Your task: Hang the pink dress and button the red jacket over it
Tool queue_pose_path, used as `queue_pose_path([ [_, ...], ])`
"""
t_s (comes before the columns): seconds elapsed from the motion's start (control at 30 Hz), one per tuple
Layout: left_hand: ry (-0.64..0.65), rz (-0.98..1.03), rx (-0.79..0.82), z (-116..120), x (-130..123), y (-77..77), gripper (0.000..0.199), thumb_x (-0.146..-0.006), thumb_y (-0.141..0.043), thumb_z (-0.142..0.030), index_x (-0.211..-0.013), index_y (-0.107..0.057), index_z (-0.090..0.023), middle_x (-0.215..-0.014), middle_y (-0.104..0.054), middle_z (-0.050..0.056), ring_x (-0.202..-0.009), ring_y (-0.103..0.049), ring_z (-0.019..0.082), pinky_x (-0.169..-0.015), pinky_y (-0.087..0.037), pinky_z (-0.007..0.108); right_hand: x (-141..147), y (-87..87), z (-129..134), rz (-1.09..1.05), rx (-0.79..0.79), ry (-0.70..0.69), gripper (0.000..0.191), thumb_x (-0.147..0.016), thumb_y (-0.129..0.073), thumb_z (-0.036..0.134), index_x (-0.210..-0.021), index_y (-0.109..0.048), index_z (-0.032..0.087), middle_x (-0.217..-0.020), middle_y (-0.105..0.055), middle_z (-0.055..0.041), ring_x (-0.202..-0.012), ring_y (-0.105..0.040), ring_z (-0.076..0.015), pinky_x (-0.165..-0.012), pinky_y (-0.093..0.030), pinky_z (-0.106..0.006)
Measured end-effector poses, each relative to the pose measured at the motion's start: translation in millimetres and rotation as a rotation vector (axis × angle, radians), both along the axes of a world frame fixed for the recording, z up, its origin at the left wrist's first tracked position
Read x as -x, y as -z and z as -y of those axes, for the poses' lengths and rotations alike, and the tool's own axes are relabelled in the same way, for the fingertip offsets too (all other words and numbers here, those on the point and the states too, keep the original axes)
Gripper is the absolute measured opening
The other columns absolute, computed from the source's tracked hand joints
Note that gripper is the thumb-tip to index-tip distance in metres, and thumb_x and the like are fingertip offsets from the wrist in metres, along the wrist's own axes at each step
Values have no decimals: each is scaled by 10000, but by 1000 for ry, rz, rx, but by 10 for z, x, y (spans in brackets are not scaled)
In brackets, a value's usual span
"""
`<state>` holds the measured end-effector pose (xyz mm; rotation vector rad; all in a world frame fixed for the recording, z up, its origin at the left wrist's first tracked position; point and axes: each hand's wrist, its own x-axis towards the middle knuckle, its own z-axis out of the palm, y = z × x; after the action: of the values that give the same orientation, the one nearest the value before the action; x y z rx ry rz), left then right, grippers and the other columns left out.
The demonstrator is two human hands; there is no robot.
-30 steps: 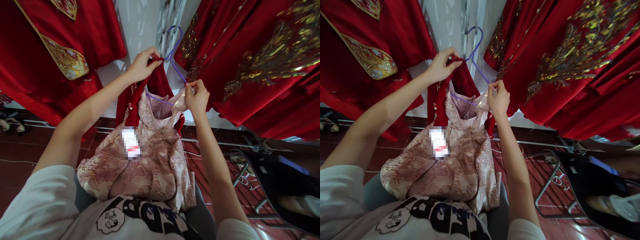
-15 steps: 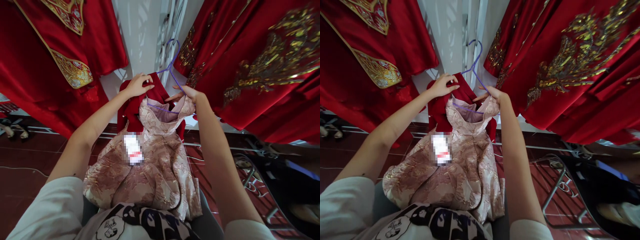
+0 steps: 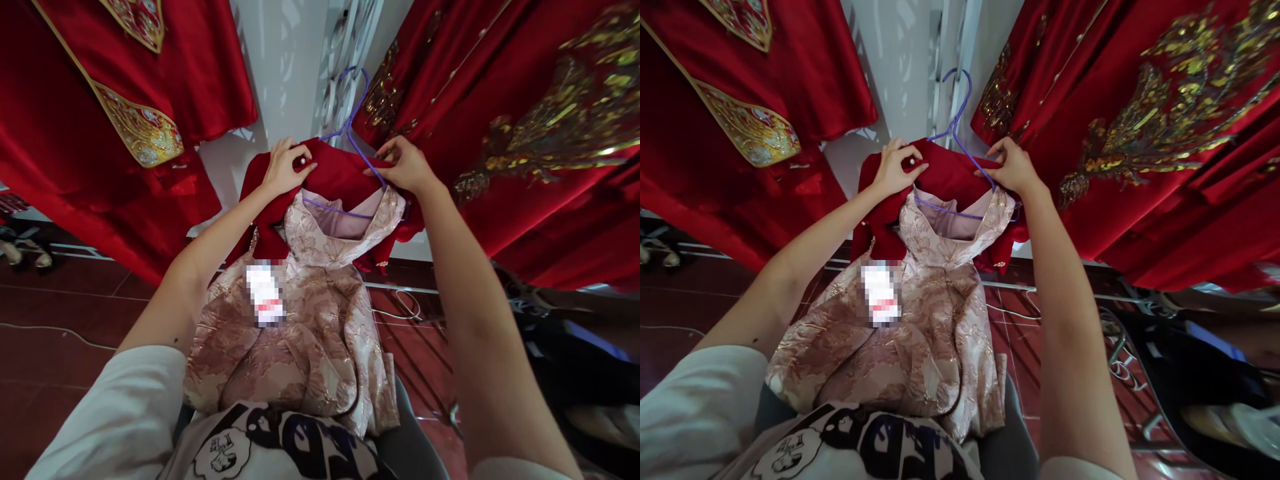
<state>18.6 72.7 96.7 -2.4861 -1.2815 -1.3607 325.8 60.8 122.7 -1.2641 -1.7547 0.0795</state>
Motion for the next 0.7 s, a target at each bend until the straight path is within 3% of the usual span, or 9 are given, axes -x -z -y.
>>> queue_pose_path([
  [0.07, 4, 11, 7, -22, -27, 31, 242, -946, -659, -483, -1016, -719, -259, -1082, -632, 125, -1183, -552, 344, -1072, -413, 556, -25, -98, 172, 223, 164, 102, 225, -802, -769, 164, -805, -555, 234, -722, -558, 5, -829, -637, -199, -895, -503, -425],
  [0.13, -6, 23, -9, -34, -50, 60, 239, -947, -654, -494, -1030, -719, -278, -1084, -633, 121, -1186, -547, 343, -1071, -416, 555, -56, -131, 339, 368, 207, 237, 291, -751, -691, -15, -847, -552, 222, -878, -611, -57, -928, -647, -232, -936, -456, -450],
  [0.2, -36, 23, -38, -34, -73, 85, 230, -951, -648, -494, -1034, -718, -291, -1089, -635, 119, -1181, -546, 344, -1065, -421, 555, -126, -101, 472, 415, 222, 365, 377, -699, -630, -97, -880, -541, 221, -1017, -610, -102, -990, -642, -267, -938, -434, -473],
  [0.27, -71, 14, -60, -26, -97, 108, 225, -967, -627, -487, -1042, -715, -295, -1098, -632, 123, -1179, -546, 348, -1057, -420, 560, -247, -34, 566, 374, 257, 446, 385, -685, -616, -100, -862, -514, 226, -1021, -584, -108, -996, -633, -283, -928, -433, -479],
  [0.37, -89, -3, -82, -4, -130, 143, 241, -999, -572, -485, -1098, -698, -305, -1110, -622, 128, -1208, -537, 360, -1056, -408, 573, -463, 68, 679, 243, 223, 407, 304, -750, -655, 17, -794, -462, 248, -880, -540, -78, -952, -614, -269, -927, -451, -449],
  [0.5, -94, -3, -95, 24, -184, 205, 272, -1026, -510, -474, -1165, -668, -302, -1144, -606, 138, -1267, -510, 377, -1077, -376, 597, -577, 155, 807, 167, 35, 227, 204, -776, -672, 163, -851, -510, 261, -885, -576, -55, -892, -598, -235, -918, -479, -422],
  [0.63, -110, 63, -70, 69, -272, 272, 230, -1018, -528, -438, -1145, -658, -297, -1177, -601, 144, -1294, -488, 381, -1099, -354, 601, -350, 259, 725, -41, 75, 273, 37, -827, -542, 209, -820, -527, 242, -793, -590, -14, -834, -620, -226, -879, -503, -418],
  [0.7, -110, 89, -39, 105, -312, 291, 215, -1015, -538, -425, -1142, -652, -293, -1208, -596, 144, -1311, -474, 383, -1111, -343, 603, -88, 334, 646, -150, 124, 279, 114, -874, -454, 230, -770, -500, 240, -748, -574, -10, -810, -617, -218, -856, -504, -404],
])
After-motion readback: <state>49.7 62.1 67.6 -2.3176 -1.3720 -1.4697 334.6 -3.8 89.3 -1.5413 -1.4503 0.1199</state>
